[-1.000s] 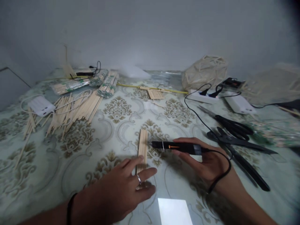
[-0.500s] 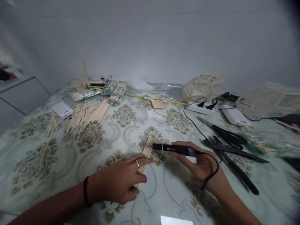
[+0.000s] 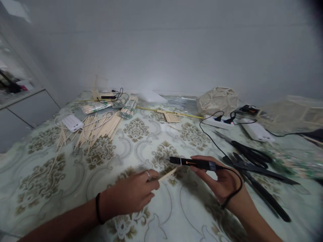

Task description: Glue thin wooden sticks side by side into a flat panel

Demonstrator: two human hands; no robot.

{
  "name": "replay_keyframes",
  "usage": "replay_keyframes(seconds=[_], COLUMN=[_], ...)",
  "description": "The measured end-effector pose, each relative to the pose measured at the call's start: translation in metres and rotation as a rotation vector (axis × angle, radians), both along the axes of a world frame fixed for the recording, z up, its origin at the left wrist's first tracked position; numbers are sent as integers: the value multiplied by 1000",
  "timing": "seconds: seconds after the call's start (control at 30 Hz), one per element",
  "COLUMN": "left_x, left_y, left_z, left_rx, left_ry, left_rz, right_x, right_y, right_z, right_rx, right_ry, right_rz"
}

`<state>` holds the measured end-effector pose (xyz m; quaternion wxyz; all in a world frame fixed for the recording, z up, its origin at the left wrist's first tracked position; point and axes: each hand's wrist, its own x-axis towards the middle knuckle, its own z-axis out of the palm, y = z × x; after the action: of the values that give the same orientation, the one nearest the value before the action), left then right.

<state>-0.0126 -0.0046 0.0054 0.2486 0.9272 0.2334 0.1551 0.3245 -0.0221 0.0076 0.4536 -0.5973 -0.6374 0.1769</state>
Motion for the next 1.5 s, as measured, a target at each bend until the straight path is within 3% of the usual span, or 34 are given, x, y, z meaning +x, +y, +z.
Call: replay_keyframes(seconds=[0.4,0.6,0.8,1.0,1.27,1.5], left_x=[4,3,6,10,12,10], left_y=[15,23,26,26,29,27], left_z=[-9,4,17,19,17,9], left_rx=[-290,-495,-679,-777,-898,-902], left_ry=[-235,-348,-452,-562,-580,-562], left_rz=[351,635,806,829,759,730], right_x=[10,6,6,5,8,10], right_y=[-1,-2,-5,-6,-14,-5], right_z=[-3,-2,0,-3,-5,-20], right_rx=[64,103,92,75,52,-105], right_ry=[52,133,158,157,119,107], right_rz=[-128,-134,-133,-97,-11,138])
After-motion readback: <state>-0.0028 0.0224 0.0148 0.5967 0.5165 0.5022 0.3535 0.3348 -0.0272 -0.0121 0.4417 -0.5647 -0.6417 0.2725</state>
